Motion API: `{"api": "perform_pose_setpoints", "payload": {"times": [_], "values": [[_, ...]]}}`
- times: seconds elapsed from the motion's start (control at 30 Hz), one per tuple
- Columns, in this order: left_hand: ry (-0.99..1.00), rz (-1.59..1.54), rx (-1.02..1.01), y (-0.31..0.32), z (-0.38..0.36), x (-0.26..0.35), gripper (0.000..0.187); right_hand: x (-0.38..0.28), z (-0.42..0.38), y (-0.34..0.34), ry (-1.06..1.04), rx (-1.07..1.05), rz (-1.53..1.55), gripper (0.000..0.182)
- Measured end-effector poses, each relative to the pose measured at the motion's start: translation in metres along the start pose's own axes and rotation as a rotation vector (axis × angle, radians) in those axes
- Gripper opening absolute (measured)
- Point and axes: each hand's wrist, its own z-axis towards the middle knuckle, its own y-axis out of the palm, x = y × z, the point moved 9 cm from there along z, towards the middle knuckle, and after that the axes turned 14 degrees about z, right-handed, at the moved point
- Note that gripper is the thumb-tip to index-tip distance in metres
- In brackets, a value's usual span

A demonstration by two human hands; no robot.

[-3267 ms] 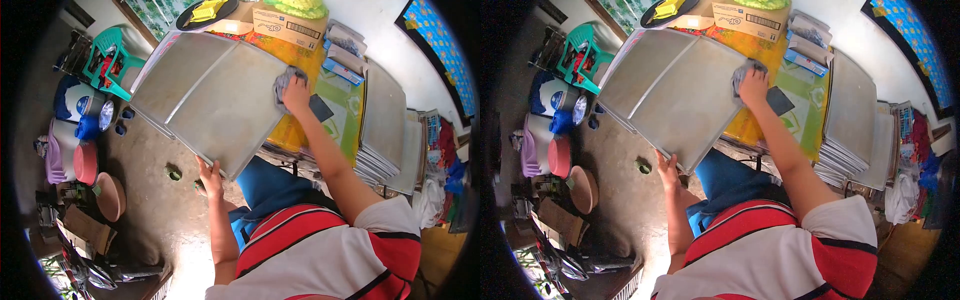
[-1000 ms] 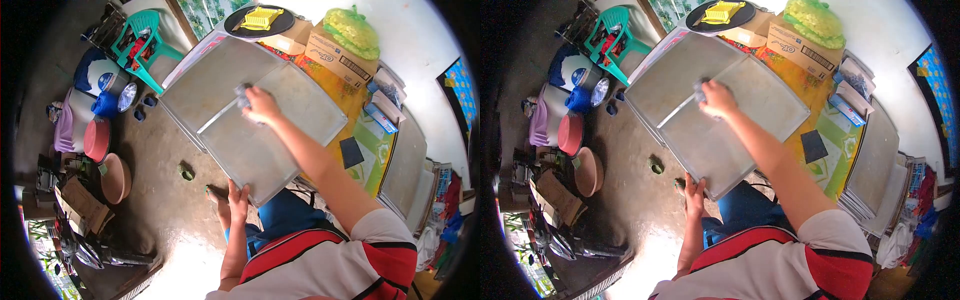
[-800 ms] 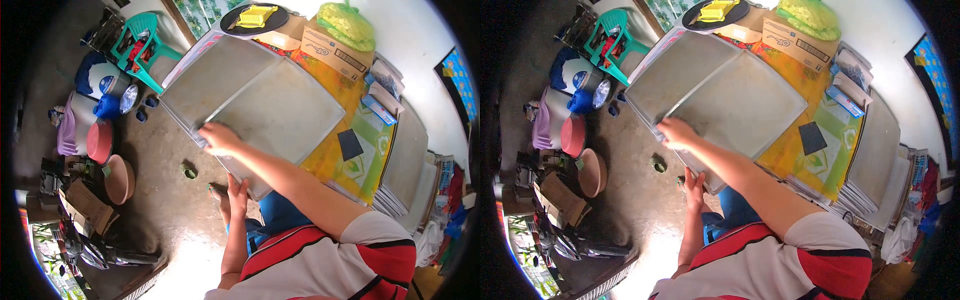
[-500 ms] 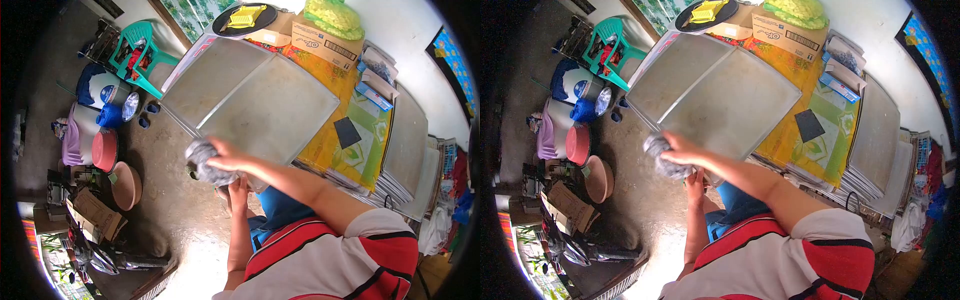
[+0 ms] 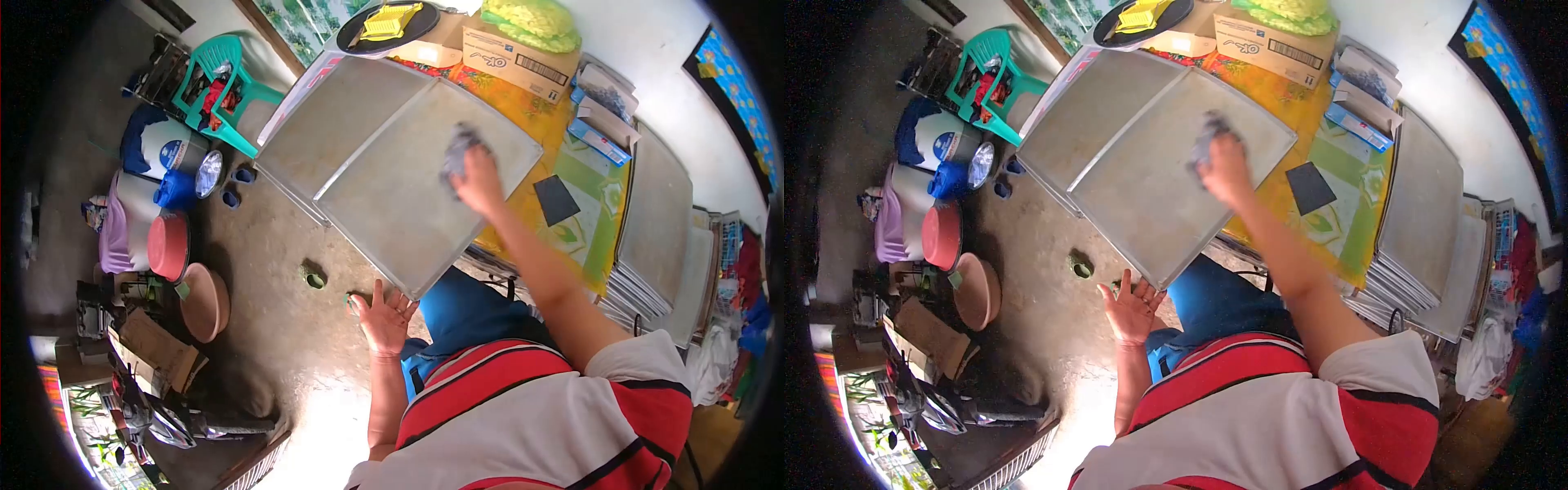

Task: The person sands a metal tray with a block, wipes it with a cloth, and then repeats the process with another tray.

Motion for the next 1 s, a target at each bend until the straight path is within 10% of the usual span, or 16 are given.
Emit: {"api": "perform_pose_setpoints", "payload": {"times": [0.2,0.33,0.53,0.6,0.77,1.0], "values": [[-0.032,-0.115,0.015,-0.012,0.007,-0.01,0.097,-0.177,-0.091,0.08,-0.149,-0.391,0.439,0.042],[0.091,-0.172,-0.059,-0.018,0.007,-0.01,0.085,-0.245,-0.112,0.135,0.176,-0.927,1.092,0.046],[0.175,-0.101,0.18,-0.027,-0.002,0.006,0.078,-0.249,-0.069,0.076,0.172,-0.504,1.418,0.052],[0.362,0.299,0.539,-0.035,-0.015,0.02,0.079,-0.218,-0.053,0.077,0.217,-0.369,1.547,0.056],[0.731,1.823,0.361,0.053,-0.013,0.035,0.107,-0.127,-0.014,-0.002,0.443,-0.031,1.8,0.054],[0.595,1.178,0.397,0.013,0.026,0.021,0.103,0.08,0.002,-0.071,0.444,0.286,0.429,0.064]]}}
